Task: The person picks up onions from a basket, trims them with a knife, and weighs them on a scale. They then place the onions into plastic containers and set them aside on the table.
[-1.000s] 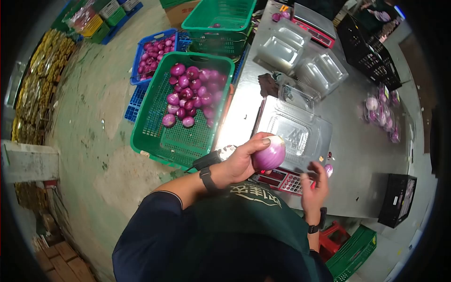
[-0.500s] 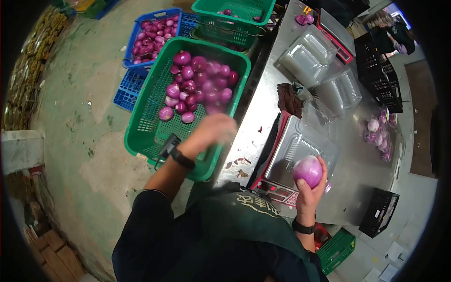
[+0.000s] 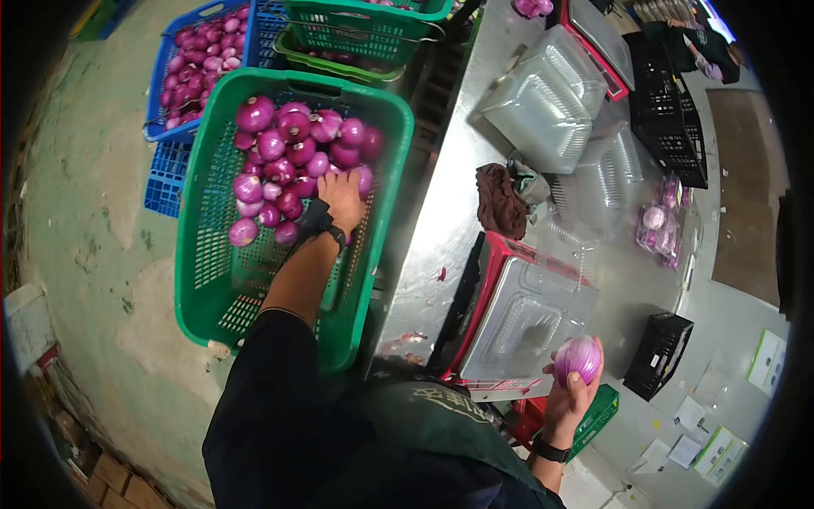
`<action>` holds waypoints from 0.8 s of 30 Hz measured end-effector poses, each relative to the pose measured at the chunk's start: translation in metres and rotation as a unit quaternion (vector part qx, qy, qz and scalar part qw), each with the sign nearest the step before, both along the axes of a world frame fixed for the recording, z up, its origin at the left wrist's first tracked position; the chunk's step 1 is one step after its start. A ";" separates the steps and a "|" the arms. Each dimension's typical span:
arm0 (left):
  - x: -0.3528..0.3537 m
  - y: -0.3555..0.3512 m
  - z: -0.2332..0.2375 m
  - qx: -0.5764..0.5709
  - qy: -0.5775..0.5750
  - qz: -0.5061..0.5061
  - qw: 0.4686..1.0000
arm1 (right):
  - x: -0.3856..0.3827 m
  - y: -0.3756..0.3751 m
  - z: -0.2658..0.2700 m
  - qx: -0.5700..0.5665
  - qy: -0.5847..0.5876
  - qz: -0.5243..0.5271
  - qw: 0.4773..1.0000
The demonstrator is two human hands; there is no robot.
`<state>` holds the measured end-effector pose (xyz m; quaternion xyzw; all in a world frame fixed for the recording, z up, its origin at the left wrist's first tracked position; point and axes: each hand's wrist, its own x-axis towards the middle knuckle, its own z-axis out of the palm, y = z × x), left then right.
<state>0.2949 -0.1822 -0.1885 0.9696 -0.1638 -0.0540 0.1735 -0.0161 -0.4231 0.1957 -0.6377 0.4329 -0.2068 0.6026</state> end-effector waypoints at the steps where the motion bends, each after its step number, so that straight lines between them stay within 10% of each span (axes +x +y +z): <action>1: 0.005 -0.008 -0.004 0.061 0.003 -0.021 0.998 | 0.003 -0.002 0.001 -0.005 0.005 -0.005 1.000; 11: 0.023 0.003 -0.001 -0.074 0.061 -0.009 0.995 | -0.001 -0.013 0.001 -0.005 -0.004 -0.027 1.000; 13: 0.017 0.022 0.008 -0.372 0.167 0.081 0.910 | -0.008 -0.014 0.001 0.001 -0.020 -0.021 1.000; 15: 0.003 0.036 0.067 -0.666 0.389 0.158 0.616 | -0.017 -0.019 -0.004 0.015 -0.056 -0.007 0.998; 17: -0.018 0.050 0.129 -0.759 0.444 0.149 0.452 | -0.022 -0.022 -0.007 0.034 -0.083 0.002 0.996; 24: -0.090 0.052 0.219 -0.779 0.528 0.019 0.338 | -0.053 -0.037 -0.012 0.086 -0.153 0.034 0.984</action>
